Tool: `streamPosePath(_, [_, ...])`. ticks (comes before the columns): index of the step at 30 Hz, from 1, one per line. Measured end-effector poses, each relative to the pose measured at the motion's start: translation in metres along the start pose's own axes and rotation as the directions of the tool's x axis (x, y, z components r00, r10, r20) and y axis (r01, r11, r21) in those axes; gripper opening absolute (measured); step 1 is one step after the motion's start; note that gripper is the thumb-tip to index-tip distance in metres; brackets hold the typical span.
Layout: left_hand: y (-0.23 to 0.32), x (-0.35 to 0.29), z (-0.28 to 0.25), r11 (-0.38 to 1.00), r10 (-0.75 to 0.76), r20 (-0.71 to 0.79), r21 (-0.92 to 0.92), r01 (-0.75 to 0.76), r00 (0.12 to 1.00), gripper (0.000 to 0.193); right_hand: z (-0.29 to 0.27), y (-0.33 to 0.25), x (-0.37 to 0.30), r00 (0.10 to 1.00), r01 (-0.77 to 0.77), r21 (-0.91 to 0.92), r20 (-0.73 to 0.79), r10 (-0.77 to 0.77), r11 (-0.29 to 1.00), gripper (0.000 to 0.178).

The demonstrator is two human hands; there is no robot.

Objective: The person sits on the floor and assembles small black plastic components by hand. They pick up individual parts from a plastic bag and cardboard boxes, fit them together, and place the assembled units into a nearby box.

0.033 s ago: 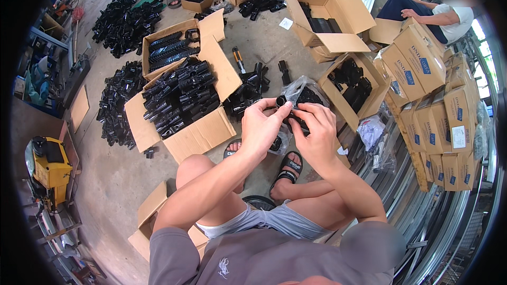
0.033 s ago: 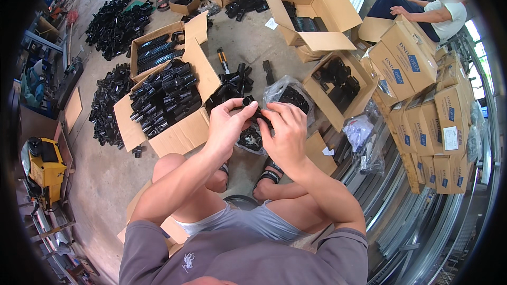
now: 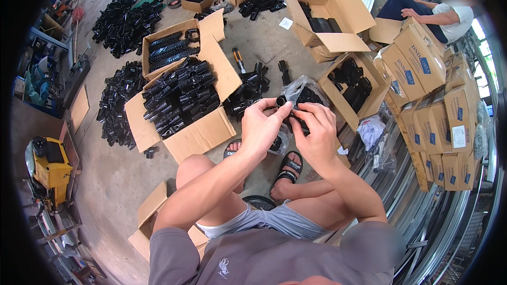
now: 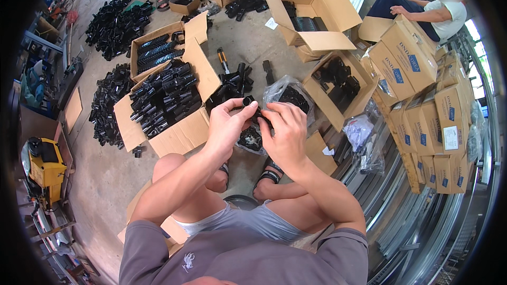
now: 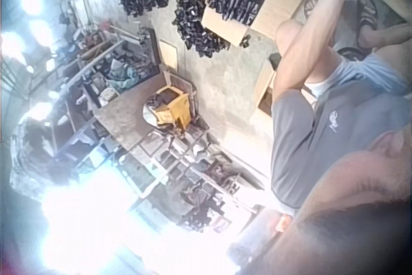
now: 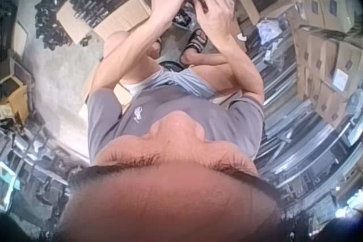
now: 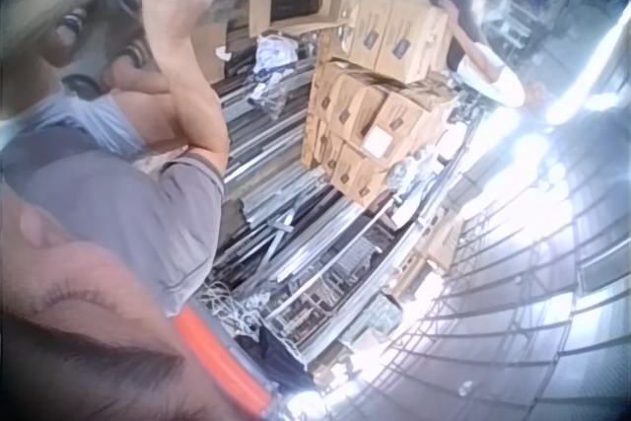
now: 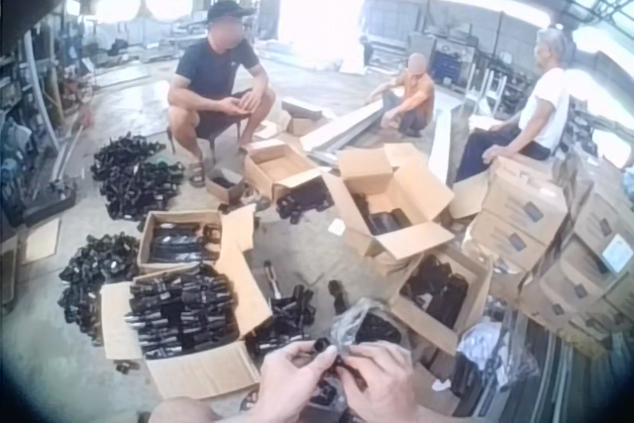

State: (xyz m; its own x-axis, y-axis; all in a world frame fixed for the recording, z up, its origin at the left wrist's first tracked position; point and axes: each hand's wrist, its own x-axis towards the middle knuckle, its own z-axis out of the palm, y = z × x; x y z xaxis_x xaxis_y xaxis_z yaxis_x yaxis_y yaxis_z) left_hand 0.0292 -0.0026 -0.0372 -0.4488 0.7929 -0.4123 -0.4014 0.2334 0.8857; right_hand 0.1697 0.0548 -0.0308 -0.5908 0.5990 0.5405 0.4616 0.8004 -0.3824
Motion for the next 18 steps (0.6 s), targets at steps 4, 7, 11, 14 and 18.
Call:
streamPosePath(4, [0.0,-0.003,0.001,1.0,0.008,-0.006,0.012,-0.008,1.0,0.03,-0.001,0.002,0.0,0.999,0.054,-0.047,-0.001,-0.054,0.997,0.018])
streamPosePath(7, [-0.008,0.007,0.004,0.998,0.055,-0.028,0.038,-0.053,0.998,0.041,-0.002,0.004,0.001,0.999,0.051,-0.075,0.007,-0.051,0.996,0.023])
streamPosePath(11, [-0.007,0.002,0.003,0.999,0.033,-0.011,0.006,-0.033,0.999,0.04,-0.002,0.007,-0.001,1.0,0.012,-0.005,0.001,-0.012,1.0,0.02])
streamPosePath(14, [0.001,0.0,0.009,1.0,-0.008,-0.001,0.017,0.008,1.0,0.029,-0.006,0.008,0.001,0.999,0.04,0.014,-0.011,-0.04,0.999,0.017])
streamPosePath(18, [-0.002,0.0,0.004,1.0,0.011,-0.002,0.01,-0.011,1.0,0.029,-0.009,0.004,0.001,0.998,0.027,0.025,0.049,-0.028,0.999,0.016])
